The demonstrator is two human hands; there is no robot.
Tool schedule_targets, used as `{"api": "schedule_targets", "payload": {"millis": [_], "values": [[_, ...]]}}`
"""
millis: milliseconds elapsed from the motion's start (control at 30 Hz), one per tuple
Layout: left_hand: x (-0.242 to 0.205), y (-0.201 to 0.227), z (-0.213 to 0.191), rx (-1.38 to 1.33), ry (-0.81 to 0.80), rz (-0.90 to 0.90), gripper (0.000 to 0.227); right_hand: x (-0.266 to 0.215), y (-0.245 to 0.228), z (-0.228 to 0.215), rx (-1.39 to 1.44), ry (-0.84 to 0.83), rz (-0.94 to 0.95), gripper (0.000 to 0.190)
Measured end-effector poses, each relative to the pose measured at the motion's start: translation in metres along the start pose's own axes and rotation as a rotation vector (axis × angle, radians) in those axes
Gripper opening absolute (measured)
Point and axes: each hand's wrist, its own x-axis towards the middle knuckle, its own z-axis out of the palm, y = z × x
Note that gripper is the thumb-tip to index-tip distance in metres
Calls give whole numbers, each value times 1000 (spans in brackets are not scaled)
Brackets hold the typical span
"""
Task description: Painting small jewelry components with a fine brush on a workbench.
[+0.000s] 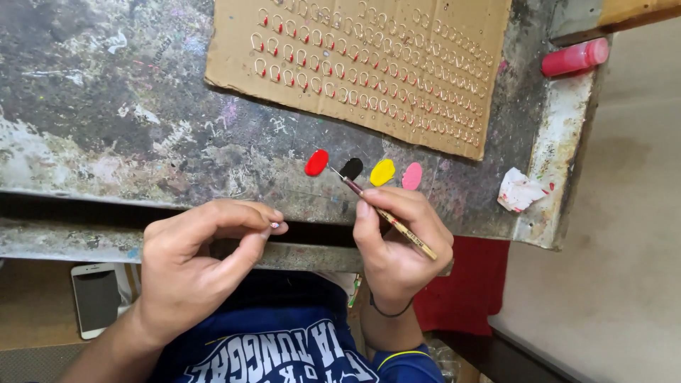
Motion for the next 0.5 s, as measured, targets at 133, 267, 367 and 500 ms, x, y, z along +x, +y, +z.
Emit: {"api": "schedule_targets", "payload": {"millis": [133, 267, 367, 500], "values": [[2, -3, -2, 28, -14, 39, 9, 4, 1, 7, -31, -37, 41, 6], [4, -4, -1, 32, -18, 64, 11, 3, 4, 9, -27, -17, 83, 5], [4, -6, -2, 48, -21, 66, 10, 3, 4, 9, -42, -27, 90, 5], [4, -7, -3, 46, -28, 65, 11, 4, 3, 10, -52, -41, 92, 5]]}}
